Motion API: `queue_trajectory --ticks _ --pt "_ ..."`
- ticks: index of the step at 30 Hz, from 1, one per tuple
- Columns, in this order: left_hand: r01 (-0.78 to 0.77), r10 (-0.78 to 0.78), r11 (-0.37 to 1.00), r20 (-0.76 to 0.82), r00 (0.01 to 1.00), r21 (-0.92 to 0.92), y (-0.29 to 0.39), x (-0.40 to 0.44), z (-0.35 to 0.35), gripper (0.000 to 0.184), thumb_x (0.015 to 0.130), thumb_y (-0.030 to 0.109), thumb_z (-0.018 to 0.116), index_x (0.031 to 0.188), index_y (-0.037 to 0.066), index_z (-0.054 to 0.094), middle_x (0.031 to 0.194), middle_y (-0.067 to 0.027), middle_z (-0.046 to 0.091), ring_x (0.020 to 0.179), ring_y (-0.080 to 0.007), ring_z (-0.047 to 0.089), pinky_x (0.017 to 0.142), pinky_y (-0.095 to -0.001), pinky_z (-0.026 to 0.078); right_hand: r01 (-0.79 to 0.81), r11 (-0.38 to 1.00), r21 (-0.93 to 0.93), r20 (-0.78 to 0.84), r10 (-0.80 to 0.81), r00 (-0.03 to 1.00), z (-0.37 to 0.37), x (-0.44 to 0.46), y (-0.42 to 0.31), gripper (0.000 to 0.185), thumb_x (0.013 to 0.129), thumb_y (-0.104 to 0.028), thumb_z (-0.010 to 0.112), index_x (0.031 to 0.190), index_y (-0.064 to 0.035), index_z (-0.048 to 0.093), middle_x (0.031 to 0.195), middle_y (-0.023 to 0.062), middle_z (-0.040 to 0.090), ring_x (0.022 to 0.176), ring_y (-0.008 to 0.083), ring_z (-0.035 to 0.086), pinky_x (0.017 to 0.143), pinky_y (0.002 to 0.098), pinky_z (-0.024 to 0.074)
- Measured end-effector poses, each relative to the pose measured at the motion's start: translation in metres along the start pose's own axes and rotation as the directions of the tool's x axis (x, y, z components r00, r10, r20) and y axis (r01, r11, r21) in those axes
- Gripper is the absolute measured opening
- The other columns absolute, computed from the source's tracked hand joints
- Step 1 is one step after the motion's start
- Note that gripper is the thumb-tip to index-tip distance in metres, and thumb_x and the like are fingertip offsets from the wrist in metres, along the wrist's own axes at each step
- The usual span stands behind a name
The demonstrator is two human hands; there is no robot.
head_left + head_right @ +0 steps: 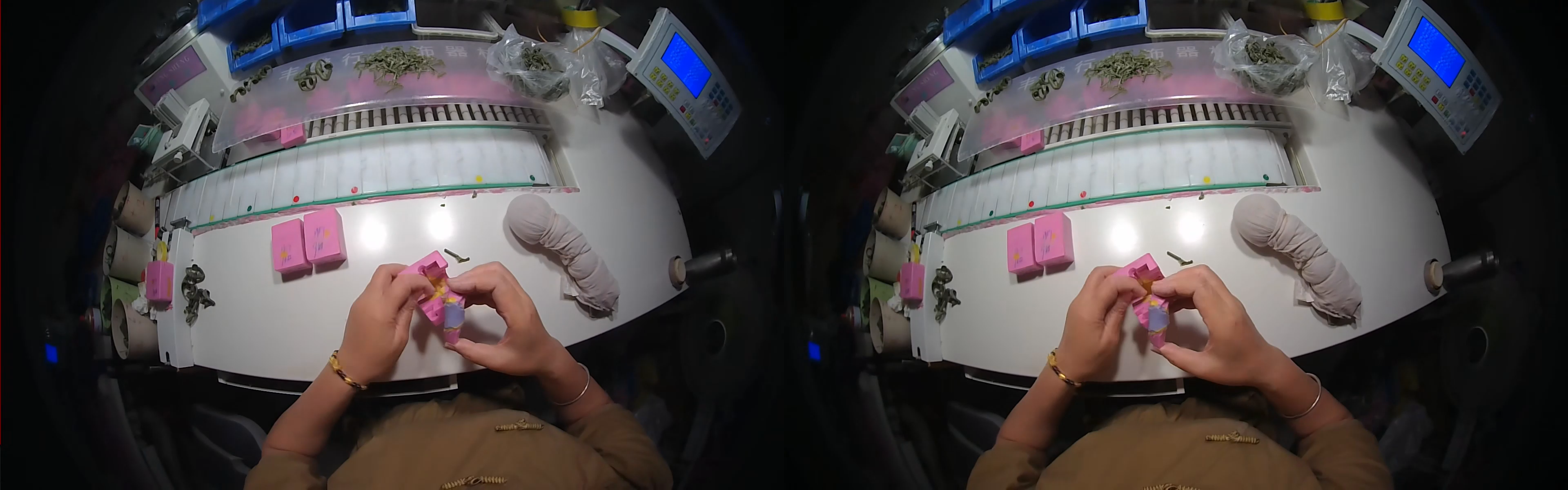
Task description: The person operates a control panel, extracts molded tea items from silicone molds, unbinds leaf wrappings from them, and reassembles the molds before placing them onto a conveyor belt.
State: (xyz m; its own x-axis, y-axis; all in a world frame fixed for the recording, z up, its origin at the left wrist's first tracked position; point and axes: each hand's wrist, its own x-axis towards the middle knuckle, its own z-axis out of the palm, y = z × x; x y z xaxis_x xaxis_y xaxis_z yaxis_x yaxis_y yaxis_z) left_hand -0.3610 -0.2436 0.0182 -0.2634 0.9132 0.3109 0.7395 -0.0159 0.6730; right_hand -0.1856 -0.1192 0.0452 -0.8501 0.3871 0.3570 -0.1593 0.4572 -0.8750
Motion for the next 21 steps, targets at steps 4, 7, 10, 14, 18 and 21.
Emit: queue_trajectory --ticks 4,7,10,14,18,21 --pt "0.121 -0.109 0.918 0.053 0.993 -0.378 0.004 0.0 0.002 0.032 0.081 0.01 0.076 0.107 0.007 0.059 0.108 -0.0117 0.055 0.1 -0.0246 0.058 0.084 -0.0352 0.049 -0.028 0.996 0.08 -0.014 0.029 0.999 0.0 -0.011 0.0 0.061 0.071 0.002 0.079 0.125 -0.0004 0.05 0.116 0.014 0.054 0.104 0.0226 0.06 0.088 0.0324 0.0538" --pt "0.121 -0.115 0.93 0.038 0.993 -0.348 0.004 -0.004 0.01 0.044 0.074 0.02 0.084 0.104 0.008 0.054 0.109 -0.0137 0.052 0.107 -0.0314 0.051 0.09 -0.0399 0.045 -0.062 0.997 0.048 -0.021 0.063 0.998 -0.003 -0.021 0.004 0.062 0.07 -0.003 0.082 0.123 -0.0022 0.05 0.115 0.0131 0.053 0.098 0.0214 0.059 0.083 0.0326 0.0513" --pt "0.057 -0.068 0.969 -0.039 0.997 -0.239 0.011 -0.009 0.022 0.052 0.07 0.02 0.086 0.107 0.008 0.051 0.112 -0.0165 0.05 0.107 -0.0354 0.051 0.089 -0.0417 0.045 -0.208 0.969 -0.133 -0.224 0.175 0.959 -0.002 -0.024 0.006 0.063 0.067 -0.013 0.085 0.118 -0.0036 0.05 0.112 0.012 0.052 0.091 0.0209 0.055 0.077 0.0332 0.0459" --pt "0.022 -0.034 0.997 -0.169 0.985 -0.069 0.022 -0.012 0.035 0.057 0.065 0.016 0.085 0.108 0.011 0.047 0.114 -0.0182 0.047 0.104 -0.0385 0.05 0.085 -0.0462 0.044 -0.194 0.947 -0.255 -0.308 0.111 0.945 0.011 -0.015 0.017 0.06 0.065 -0.01 0.082 0.114 -0.0021 0.048 0.109 0.0161 0.053 0.093 0.0283 0.055 0.078 0.0375 0.0472" --pt "-0.013 0.019 1.0 -0.238 0.971 0.026 0.02 -0.015 0.045 0.057 0.065 0.013 0.083 0.108 0.013 0.046 0.116 -0.0182 0.046 0.102 -0.0379 0.05 0.082 -0.0478 0.044 -0.215 0.925 -0.312 -0.339 0.103 0.935 0.034 -0.004 0.024 0.058 0.061 -0.01 0.079 0.109 -0.0023 0.047 0.108 0.0194 0.053 0.099 0.0374 0.053 0.085 0.0452 0.0439" --pt "-0.02 0.034 0.998 -0.245 0.969 0.06 0.017 -0.018 0.049 0.056 0.066 0.015 0.083 0.109 0.013 0.046 0.116 -0.0182 0.045 0.101 -0.0375 0.05 0.082 -0.0474 0.044 -0.232 0.913 -0.336 -0.304 0.128 0.944 0.041 -0.002 0.027 0.06 0.061 -0.012 0.079 0.11 -0.0024 0.046 0.108 0.0191 0.053 0.1 0.0374 0.052 0.088 0.046 0.0415"
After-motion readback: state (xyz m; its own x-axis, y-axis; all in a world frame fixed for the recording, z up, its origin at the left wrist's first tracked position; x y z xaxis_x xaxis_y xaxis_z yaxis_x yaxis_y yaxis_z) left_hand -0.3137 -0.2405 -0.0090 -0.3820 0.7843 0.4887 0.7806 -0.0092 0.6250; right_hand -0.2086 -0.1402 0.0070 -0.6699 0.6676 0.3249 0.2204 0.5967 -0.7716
